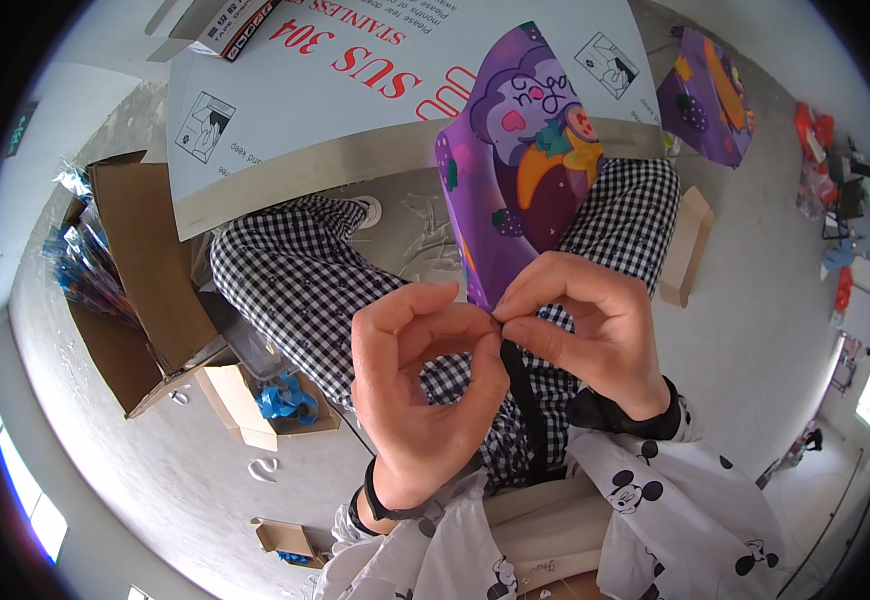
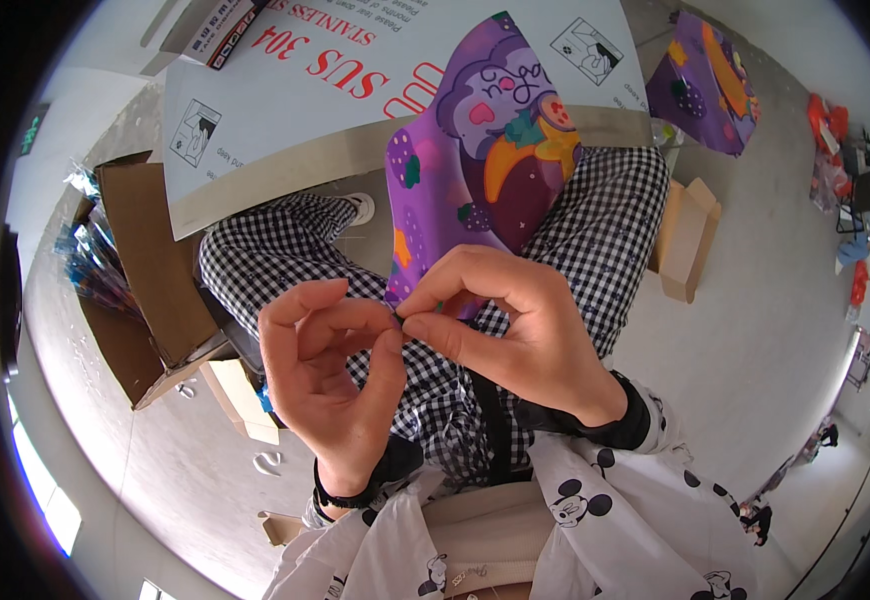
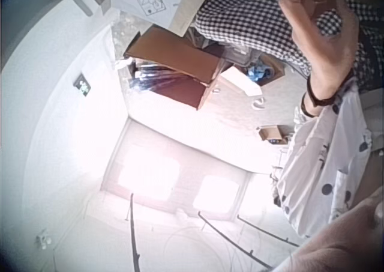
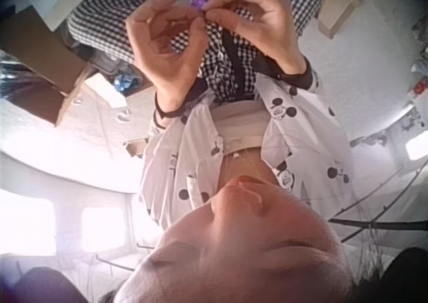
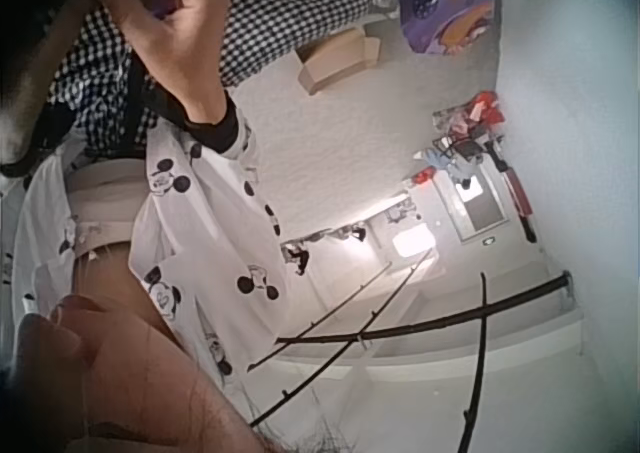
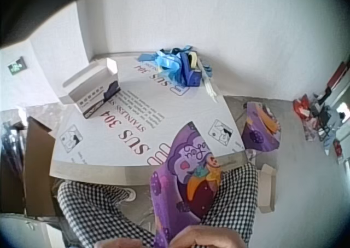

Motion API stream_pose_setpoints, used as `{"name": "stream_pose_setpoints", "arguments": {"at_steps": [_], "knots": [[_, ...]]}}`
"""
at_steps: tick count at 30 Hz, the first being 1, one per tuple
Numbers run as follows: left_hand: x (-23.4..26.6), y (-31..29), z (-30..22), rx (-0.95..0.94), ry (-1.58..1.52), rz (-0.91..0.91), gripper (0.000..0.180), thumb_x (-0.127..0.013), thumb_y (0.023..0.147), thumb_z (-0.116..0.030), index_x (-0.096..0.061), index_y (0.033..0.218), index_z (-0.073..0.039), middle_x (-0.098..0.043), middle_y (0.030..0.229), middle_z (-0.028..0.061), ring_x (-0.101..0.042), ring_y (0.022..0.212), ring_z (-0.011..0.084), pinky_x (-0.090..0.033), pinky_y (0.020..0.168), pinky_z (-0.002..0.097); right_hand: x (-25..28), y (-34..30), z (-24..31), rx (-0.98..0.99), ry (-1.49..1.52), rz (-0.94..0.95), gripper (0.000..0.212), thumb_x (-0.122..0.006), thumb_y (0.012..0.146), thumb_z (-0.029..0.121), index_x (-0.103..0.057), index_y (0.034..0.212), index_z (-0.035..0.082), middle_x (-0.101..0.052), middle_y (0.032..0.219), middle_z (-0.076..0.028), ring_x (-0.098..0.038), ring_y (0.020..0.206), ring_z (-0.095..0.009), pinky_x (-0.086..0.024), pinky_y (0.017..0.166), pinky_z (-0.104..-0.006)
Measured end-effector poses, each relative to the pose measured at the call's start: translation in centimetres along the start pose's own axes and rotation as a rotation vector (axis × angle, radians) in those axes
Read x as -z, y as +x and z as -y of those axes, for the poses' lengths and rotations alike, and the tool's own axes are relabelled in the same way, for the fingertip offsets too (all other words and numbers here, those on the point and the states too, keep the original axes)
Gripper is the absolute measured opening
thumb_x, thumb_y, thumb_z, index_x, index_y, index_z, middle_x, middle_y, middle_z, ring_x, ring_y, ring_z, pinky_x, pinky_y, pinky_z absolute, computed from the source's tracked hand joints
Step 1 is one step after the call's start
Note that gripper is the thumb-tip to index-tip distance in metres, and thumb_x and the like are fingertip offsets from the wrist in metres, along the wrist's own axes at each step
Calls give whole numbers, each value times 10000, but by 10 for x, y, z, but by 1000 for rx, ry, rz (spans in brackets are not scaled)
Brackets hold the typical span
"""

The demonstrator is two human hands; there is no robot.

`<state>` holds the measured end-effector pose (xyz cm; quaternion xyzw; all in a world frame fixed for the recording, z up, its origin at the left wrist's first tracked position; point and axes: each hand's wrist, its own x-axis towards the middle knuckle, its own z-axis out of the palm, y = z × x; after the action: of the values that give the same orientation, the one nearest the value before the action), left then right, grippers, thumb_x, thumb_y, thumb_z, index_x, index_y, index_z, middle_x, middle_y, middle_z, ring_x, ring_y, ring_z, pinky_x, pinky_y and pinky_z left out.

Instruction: Unfolding and assembling a colorful kite by attaching the required parts and string.

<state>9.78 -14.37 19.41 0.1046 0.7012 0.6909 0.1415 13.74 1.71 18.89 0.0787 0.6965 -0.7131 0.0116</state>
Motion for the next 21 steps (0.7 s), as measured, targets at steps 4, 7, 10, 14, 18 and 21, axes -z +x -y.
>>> {"name": "stream_pose_setpoints", "arguments": {"at_steps": [4,7,10,14,18,21], "knots": [[1,0,0,-8,1,4,482,-657,752,138,-429,1166,43,-652,898,122,-674,816,162,-550,756,255,0,0,0,-26,45,-13,124,-715,817,12,-666,929,-10,-657,869,-51,-623,777,-101,-493,689,-219],[2,1,-1,-4,-6,24,485,-658,752,140,-429,1169,44,-658,891,126,-677,818,167,-550,757,256,1,-1,1,-47,62,-17,125,-716,819,16,-666,931,-9,-657,872,-52,-623,779,-102,-494,691,-219],[1,0,-1,-6,6,19,489,-663,750,138,-430,1170,45,-661,879,124,-678,811,166,-547,753,255,2,-1,0,-42,41,-7,126,-716,819,21,-667,932,-9,-658,873,-50,-625,778,-103,-495,691,-219],[0,1,2,-31,24,23,492,-666,745,137,-432,1167,46,-662,881,124,-676,804,157,-542,748,251,3,-1,-1,-25,31,0,125,-715,820,22,-667,931,-8,-658,872,-47,-626,776,-106,-497,686,-221],[2,0,-1,-47,22,4,491,-670,744,134,-438,1168,49,-664,875,119,-676,797,152,-542,743,248,0,0,3,-16,29,9,121,-712,822,23,-667,931,-8,-659,870,-48,-626,776,-106,-498,683,-222],[1,2,-1,-45,41,17,490,-677,742,128,-450,1170,53,-671,866,120,-677,789,150,-543,733,246,2,0,2,-35,62,-6,121,-712,821,22,-666,929,-10,-659,868,-50,-626,776,-106,-496,682,-223]]}}
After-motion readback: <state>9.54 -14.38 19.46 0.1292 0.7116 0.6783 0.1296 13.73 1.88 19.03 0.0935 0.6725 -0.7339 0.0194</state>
